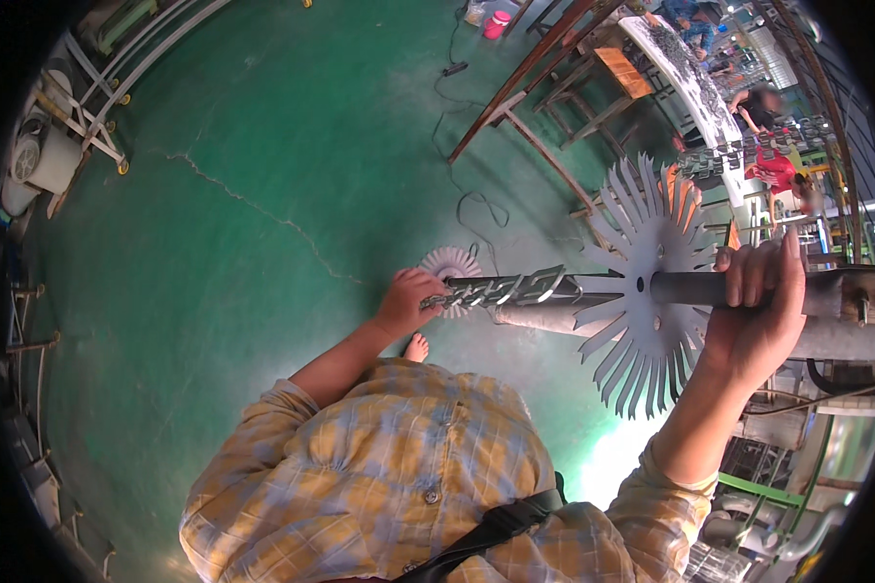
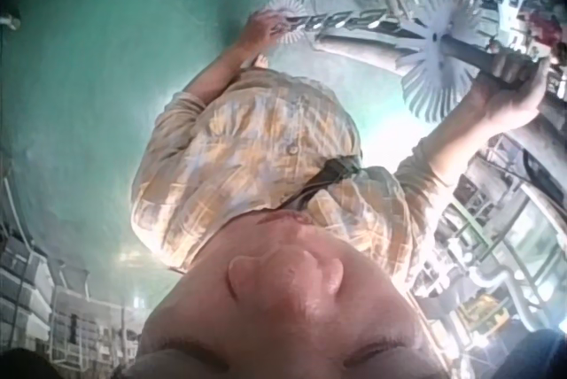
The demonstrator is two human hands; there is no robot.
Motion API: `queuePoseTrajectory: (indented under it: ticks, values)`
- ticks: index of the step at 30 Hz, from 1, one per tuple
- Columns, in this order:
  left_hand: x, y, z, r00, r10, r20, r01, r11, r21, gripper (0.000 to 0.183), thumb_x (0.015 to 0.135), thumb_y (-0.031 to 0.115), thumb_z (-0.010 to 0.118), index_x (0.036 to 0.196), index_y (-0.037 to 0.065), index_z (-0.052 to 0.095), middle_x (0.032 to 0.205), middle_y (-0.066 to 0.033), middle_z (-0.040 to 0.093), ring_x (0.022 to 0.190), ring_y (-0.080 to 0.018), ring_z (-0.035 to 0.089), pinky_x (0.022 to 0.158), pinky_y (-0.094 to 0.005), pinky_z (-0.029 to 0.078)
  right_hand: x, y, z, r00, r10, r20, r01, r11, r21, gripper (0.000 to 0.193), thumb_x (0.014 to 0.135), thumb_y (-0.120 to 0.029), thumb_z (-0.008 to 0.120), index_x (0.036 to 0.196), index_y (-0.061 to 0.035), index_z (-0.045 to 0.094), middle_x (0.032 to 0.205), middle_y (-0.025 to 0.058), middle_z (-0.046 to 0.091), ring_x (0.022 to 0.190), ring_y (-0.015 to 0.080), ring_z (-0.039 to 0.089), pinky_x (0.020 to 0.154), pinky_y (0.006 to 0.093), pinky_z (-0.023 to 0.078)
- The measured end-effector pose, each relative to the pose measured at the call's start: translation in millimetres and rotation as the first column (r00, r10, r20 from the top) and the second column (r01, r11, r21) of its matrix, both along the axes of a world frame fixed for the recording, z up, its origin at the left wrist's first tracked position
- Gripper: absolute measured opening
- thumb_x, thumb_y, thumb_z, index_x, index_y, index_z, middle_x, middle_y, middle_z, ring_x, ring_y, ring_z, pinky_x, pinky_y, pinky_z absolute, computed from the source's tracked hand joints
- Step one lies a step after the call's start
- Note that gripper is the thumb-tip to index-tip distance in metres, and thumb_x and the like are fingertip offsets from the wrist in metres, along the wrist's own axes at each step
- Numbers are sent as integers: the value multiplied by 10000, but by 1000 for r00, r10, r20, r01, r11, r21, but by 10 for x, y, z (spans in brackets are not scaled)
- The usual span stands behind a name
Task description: The person hangs small metal hooks onto a multi-pronged vertical rack by hand and then carries a larger loaded metal component through the facility.
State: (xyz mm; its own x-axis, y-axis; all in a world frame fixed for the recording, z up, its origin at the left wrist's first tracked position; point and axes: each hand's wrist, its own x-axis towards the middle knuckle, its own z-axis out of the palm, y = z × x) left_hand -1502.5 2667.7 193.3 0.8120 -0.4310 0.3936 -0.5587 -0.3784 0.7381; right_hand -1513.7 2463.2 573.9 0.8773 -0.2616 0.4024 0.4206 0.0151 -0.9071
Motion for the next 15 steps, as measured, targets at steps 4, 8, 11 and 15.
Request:
queuePoseTrajectory:
  ticks: [4, 8, 11, 15]
  values:
    - [-5, -30, 157, 999, -7, -44, 4, 998, -63, 369, 597, 231, 701, 924, 115, 577, 960, -31, 562, 931, -213, 497, 832, -370, 333, -15, 49, -35, 999, -53, -2, 53, 998, -13, 253, 881, -169, 416, 651, -64, 425, 531, -12, 255, 483, 94, 271, 589, 288, 328]
    - [9, 1, 686, 998, 71, 2, -68, 970, -235, 372, 617, 249, 695, 930, 85, 577, 961, -62, 554, 920, -235, 494, 817, -366, 338, 11, 150, -59, 992, -126, -12, 126, 992, 0, 308, 874, -172, 423, 583, -96, 356, 493, -11, 249, 449, 94, 260, 582, 295, 330]
    - [81, 34, 912, 993, 15, 119, 19, 960, -280, 427, 600, 238, 711, 955, 53, 561, 975, -73, 552, 909, -240, 503, 812, -370, 344, 44, 220, -94, 986, -168, -17, 168, 986, -6, 322, 867, -170, 433, 570, -109, 325, 477, -11, 252, 431, 93, 254, 568, 294, 334]
    - [177, 20, 868, 956, -31, 291, 108, 962, -250, 494, 578, 223, 728, 1000, 51, 538, 973, -72, 551, 873, -240, 513, 796, -363, 348, 73, 293, -155, 984, -177, -17, 176, 984, -24, 314, 859, -168, 445, 573, -110, 328, 471, -13, 259, 417, 89, 256, 547, 291, 339]
